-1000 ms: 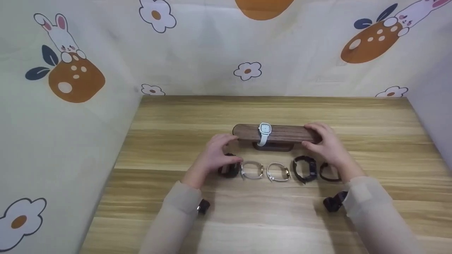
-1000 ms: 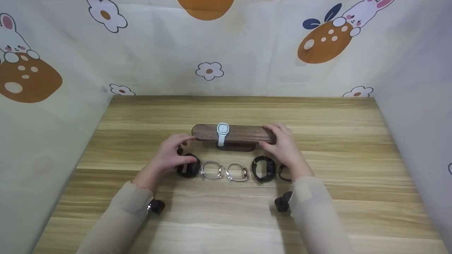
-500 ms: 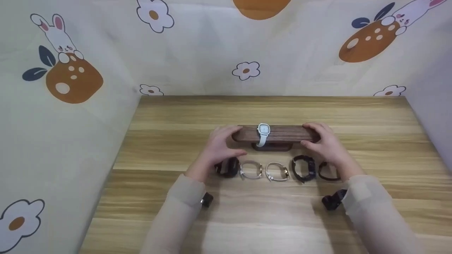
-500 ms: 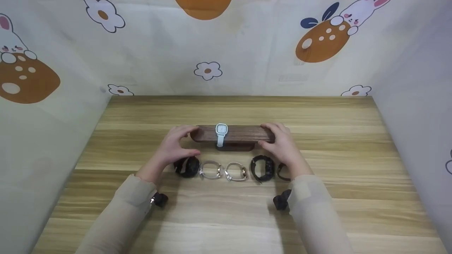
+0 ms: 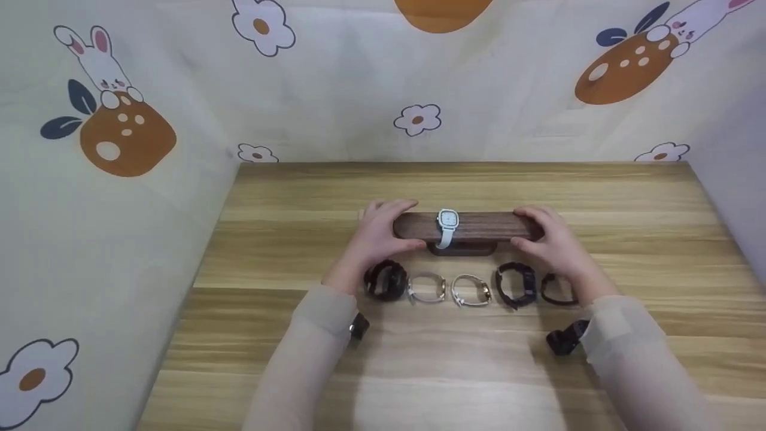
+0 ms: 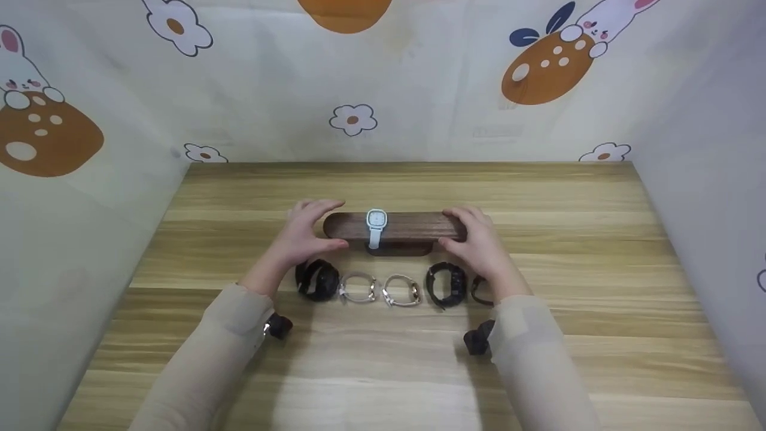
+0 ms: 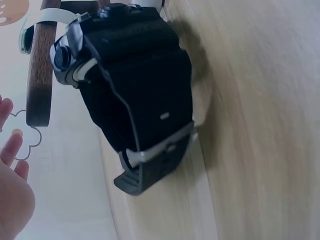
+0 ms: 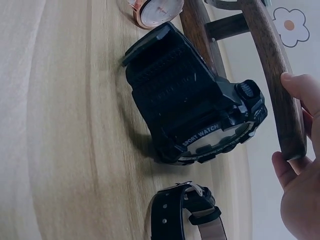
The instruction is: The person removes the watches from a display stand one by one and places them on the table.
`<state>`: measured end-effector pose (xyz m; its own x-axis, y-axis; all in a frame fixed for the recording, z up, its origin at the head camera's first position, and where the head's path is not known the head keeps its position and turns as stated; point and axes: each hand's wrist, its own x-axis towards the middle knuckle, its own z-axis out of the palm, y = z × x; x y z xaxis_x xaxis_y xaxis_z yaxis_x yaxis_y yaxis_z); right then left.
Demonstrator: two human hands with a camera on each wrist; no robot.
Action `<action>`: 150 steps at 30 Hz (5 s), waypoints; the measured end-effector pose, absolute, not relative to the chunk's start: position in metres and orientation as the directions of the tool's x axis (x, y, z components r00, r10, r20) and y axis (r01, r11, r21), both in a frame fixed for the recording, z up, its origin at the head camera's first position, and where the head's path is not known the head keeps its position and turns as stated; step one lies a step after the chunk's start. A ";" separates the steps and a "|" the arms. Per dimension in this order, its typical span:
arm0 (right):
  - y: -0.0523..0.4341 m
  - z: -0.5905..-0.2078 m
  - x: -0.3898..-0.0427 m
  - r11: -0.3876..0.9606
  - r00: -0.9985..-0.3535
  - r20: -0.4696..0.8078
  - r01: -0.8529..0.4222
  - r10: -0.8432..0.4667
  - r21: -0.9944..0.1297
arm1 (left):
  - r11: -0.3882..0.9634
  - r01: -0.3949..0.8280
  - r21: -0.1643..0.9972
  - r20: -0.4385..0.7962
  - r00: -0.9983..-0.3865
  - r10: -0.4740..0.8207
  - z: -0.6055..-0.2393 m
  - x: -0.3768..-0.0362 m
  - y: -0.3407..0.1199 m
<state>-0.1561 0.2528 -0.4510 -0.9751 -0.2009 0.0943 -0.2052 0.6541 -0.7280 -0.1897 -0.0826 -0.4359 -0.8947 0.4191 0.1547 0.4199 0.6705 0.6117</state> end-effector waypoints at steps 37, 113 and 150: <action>0.251 -0.451 -0.156 0.654 -0.977 0.088 -0.194 -0.192 -0.731 | 0.722 0.467 0.511 0.057 -0.856 0.514 -0.424 -0.199 -0.030; 0.254 -0.455 -0.159 0.650 -0.976 0.098 -0.203 -0.194 -0.732 | 0.721 0.339 0.604 -0.004 -0.903 0.429 -0.428 -0.211 -0.067; 0.253 -0.455 -0.159 0.647 -0.974 0.121 -0.218 -0.191 -0.731 | 0.377 0.114 0.919 -0.109 -0.845 0.523 -0.456 -0.210 -0.094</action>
